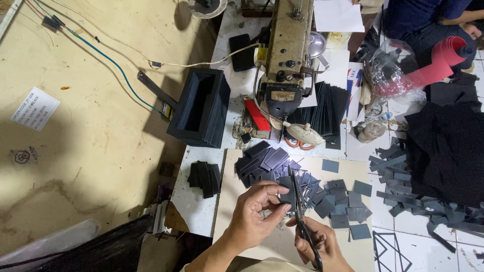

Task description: Trimming small rectangular pieces of material using scissors in a workshop.

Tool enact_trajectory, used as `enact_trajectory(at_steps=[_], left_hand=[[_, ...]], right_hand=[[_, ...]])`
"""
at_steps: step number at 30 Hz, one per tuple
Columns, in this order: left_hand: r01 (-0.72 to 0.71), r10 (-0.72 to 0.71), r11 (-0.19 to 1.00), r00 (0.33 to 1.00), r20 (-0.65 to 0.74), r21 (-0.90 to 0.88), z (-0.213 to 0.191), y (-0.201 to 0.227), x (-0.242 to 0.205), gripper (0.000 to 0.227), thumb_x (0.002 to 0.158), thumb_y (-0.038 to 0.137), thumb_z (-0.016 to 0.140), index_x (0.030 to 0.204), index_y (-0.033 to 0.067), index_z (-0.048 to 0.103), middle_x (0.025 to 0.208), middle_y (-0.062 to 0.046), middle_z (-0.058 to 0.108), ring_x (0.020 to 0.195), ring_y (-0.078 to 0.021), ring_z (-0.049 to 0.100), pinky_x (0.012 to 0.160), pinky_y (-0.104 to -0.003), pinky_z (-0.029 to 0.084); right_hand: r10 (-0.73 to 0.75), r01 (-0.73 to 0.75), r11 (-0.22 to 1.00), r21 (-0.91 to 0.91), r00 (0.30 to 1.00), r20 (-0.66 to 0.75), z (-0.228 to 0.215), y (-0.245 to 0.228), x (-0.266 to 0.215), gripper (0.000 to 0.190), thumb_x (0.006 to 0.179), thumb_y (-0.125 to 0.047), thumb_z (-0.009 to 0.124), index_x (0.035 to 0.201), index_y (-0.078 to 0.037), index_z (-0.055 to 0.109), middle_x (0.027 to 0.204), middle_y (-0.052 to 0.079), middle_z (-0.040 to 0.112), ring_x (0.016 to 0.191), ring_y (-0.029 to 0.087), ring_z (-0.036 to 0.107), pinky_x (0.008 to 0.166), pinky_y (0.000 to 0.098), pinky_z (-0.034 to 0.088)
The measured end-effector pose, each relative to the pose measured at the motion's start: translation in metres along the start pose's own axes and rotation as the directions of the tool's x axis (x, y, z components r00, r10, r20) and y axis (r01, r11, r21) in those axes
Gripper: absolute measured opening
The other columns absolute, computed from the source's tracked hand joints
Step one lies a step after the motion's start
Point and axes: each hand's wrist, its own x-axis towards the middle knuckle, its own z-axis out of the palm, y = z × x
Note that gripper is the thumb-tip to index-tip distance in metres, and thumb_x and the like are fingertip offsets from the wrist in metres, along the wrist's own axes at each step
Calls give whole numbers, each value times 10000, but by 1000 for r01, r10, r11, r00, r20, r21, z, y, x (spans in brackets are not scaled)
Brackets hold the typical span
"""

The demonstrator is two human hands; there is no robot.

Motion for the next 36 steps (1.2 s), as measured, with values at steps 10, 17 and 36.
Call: enact_trajectory(at_steps=[10,17,36], left_hand=[[53,-53,998,998,17,-31,-5,-3,-4,368,833,-129,751,1173,-53,633,1100,-114,614,784,-118,623,674,-213,617],[48,-49,998,998,-38,-44,-16,-20,-12,407,870,-90,731,1243,-34,580,893,-126,688,714,-160,652,583,-237,567],[473,-83,616,834,-545,630,-147,-64,-56,280,921,88,697,1194,42,660,841,-84,760,414,-118,522,334,-270,395]], right_hand=[[-37,34,998,-49,998,-46,-6,15,-3,460,758,-216,857,1027,143,755,438,86,610,266,175,515,289,286,334],[-72,69,996,-53,996,-45,-6,13,-2,525,809,-252,795,1153,133,699,498,85,599,325,159,517,336,275,381],[1,-8,991,-135,999,-54,0,26,1,432,844,-138,714,1183,126,671,558,119,562,355,201,508,350,317,393]])
